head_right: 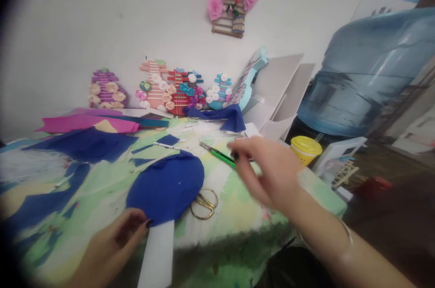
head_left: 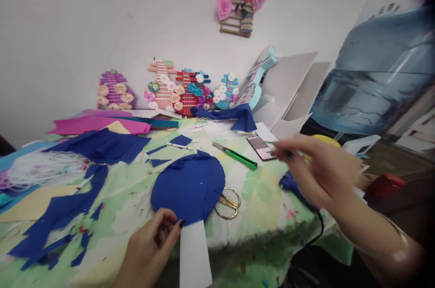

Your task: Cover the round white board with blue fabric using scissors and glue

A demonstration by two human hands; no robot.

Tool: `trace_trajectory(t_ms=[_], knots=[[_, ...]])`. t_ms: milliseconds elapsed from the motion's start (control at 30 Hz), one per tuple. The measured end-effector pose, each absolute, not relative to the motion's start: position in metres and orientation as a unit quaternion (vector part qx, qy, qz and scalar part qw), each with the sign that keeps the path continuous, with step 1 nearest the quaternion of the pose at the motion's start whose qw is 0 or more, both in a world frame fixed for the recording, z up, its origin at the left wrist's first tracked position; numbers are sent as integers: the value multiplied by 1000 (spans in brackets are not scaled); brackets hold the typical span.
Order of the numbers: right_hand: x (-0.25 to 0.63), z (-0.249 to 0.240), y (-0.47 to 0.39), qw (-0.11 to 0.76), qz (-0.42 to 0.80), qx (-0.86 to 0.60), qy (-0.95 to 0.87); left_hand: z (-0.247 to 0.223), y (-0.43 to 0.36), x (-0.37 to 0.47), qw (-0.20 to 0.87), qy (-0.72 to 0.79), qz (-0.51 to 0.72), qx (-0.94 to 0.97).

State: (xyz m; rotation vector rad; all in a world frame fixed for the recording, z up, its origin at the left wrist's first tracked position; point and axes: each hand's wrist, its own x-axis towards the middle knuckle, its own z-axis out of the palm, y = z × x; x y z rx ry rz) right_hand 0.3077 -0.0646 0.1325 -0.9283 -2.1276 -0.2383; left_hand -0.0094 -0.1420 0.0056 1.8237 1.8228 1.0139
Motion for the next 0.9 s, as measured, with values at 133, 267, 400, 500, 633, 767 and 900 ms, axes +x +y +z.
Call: trace_trajectory(t_ms=[133, 267, 400, 500, 633, 767, 900], knots=[[340, 112, 19, 206, -52, -526, -824, 16, -103, -27, 70, 632, 358, 684], [382, 71, 74, 120, -21, -568, -814, 21, -31, -45, -13, 589, 294, 753], [401, 51, 86, 95, -11, -588, -803, 20, 33, -55, -11, 615, 186, 766], [405, 44, 89, 85, 0, -590, -803, 21, 56, -55, 81, 640, 147, 750], [408, 41, 94, 80, 15, -598, -798, 22, 59, -54, 168, 653, 162, 721], [412, 46, 105, 95, 9, -616, -782, 18, 57, -59, 206, 645, 205, 706], [410, 52, 122, 101, 5, -633, -768, 18, 59, -65, 268, 620, 284, 681]])
